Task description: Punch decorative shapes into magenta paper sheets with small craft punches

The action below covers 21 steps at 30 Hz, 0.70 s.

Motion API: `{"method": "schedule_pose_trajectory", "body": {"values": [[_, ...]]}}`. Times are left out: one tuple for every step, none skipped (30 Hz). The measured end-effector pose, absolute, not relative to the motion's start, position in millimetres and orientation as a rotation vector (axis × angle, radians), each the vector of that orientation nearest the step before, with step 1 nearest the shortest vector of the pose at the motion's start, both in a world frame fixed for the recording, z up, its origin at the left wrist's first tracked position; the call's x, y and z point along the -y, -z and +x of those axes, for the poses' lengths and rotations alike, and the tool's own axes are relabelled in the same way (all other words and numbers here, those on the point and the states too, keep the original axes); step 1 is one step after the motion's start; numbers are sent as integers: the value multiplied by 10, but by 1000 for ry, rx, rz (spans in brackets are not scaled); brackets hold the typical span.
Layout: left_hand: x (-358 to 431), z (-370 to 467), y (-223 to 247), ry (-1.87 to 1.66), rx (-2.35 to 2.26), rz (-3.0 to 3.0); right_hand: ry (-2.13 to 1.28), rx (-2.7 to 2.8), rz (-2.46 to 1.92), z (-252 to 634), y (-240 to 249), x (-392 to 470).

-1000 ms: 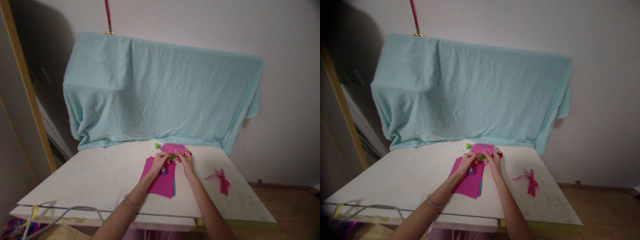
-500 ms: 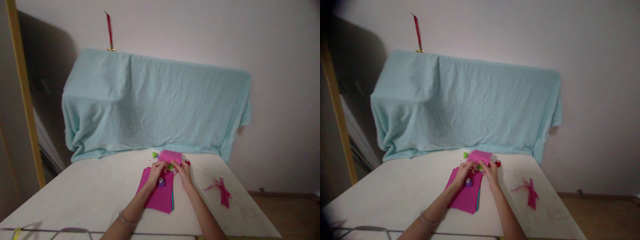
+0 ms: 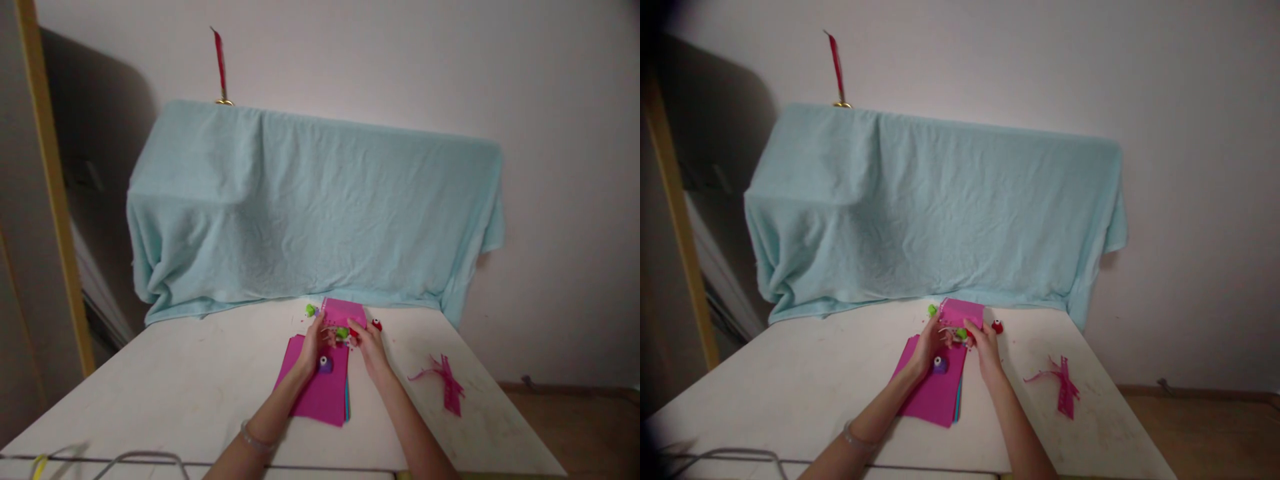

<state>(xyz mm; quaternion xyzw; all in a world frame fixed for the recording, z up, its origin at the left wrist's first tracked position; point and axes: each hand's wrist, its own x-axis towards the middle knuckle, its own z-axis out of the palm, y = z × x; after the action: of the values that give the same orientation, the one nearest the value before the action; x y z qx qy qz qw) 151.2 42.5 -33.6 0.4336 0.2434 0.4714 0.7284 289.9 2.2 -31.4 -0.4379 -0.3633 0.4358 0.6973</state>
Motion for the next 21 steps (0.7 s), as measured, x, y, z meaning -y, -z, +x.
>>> {"method": "schedule_pose_trajectory", "body": {"values": [[-434, 1515, 338, -1037, -537, 923, -979, 815, -983, 2900, 317, -19], [-441, 1517, 341, -1037, -543, 901, -982, 823, -993, 2900, 320, -16], [-446, 1518, 345, -1036, -555, 891, -982, 838, -1005, 2900, 325, -14], [-451, 1519, 350, -1039, -571, 893, -979, 860, -1019, 2901, 330, -13], [-453, 1520, 355, -1045, -588, 905, -969, 884, -1034, 2901, 334, -12], [-454, 1521, 359, -1053, -604, 922, -954, 907, -1050, 2902, 338, -12], [-453, 1520, 363, -1066, -620, 939, -938, 928, -1064, 2904, 341, -13], [-451, 1519, 364, -1081, -631, 953, -923, 943, -1075, 2905, 342, -14], [-447, 1516, 364, -1095, -638, 964, -912, 950, -1080, 2908, 342, -16], [-443, 1512, 361, -1106, -640, 975, -907, 946, -1080, 2911, 339, -18], [-439, 1505, 356, -1112, -641, 991, -908, 934, -1075, 2914, 334, -20], [-435, 1498, 352, -1113, -643, 1012, -912, 916, -1064, 2918, 326, -21], [-432, 1490, 347, -1109, -645, 1041, -918, 895, -1049, 2922, 317, -22], [-429, 1483, 344, -1101, -649, 1074, -924, 872, -1031, 2926, 306, -22], [-427, 1477, 342, -1091, -653, 1108, -926, 849, -1012, 2931, 294, -21], [-426, 1473, 342, -1082, -655, 1141, -925, 826, -996, 2936, 283, -20], [-426, 1472, 344, -1073, -653, 1170, -923, 804, -983, 2941, 274, -20], [-425, 1472, 346, -1065, -650, 1192, -919, 782, -972, 2945, 266, -19], [-425, 1475, 350, -1060, -647, 1206, -913, 763, -960, 2950, 261, -20], [-424, 1478, 355, -1053, -645, 1214, -908, 750, -945, 2953, 258, -21], [-423, 1481, 360, -1044, -645, 1220, -905, 743, -926, 2957, 256, -22]]}}
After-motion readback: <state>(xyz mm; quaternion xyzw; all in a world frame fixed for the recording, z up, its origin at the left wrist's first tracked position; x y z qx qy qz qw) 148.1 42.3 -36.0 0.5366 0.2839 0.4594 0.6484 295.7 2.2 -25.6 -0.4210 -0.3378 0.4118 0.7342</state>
